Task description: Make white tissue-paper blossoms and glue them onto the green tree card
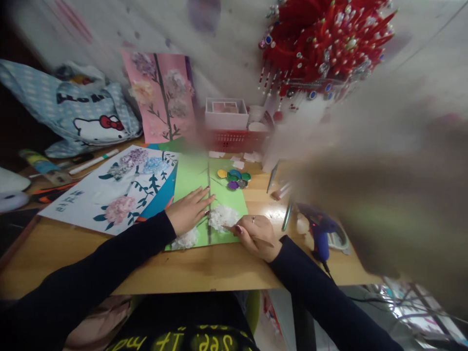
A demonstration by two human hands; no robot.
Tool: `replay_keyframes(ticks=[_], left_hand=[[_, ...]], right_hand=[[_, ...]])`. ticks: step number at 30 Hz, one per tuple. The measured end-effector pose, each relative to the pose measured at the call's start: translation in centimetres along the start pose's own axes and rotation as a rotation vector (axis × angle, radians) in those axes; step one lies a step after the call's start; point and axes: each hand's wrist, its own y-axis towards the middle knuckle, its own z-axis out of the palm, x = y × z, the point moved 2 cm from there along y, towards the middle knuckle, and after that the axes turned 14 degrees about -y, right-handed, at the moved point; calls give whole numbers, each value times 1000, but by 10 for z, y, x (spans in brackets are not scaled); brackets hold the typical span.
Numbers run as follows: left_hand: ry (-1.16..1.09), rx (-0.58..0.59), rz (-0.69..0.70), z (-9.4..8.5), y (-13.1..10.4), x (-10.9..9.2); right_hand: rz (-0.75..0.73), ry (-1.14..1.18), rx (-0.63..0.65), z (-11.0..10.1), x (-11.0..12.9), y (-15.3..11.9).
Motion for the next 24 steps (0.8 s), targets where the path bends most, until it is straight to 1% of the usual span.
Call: replay_keyframes(ticks=[4, 6, 10, 16, 24], left_hand=[[36, 17, -24, -3, -3, -5], [55, 24, -39, -4, -5, -8], [83, 9, -50, -3, -8, -13], [123, -49, -68, -1, -12, -19], [122, -63, -96, 0, -19, -25]], right_hand=[[77, -14, 12, 2, -2, 1], [89, -38, 11, 3, -2, 2], [54, -31, -40, 2, -2, 3], [-17, -19, -46, -2, -1, 4], [-8, 25, -108, -3, -4, 0]])
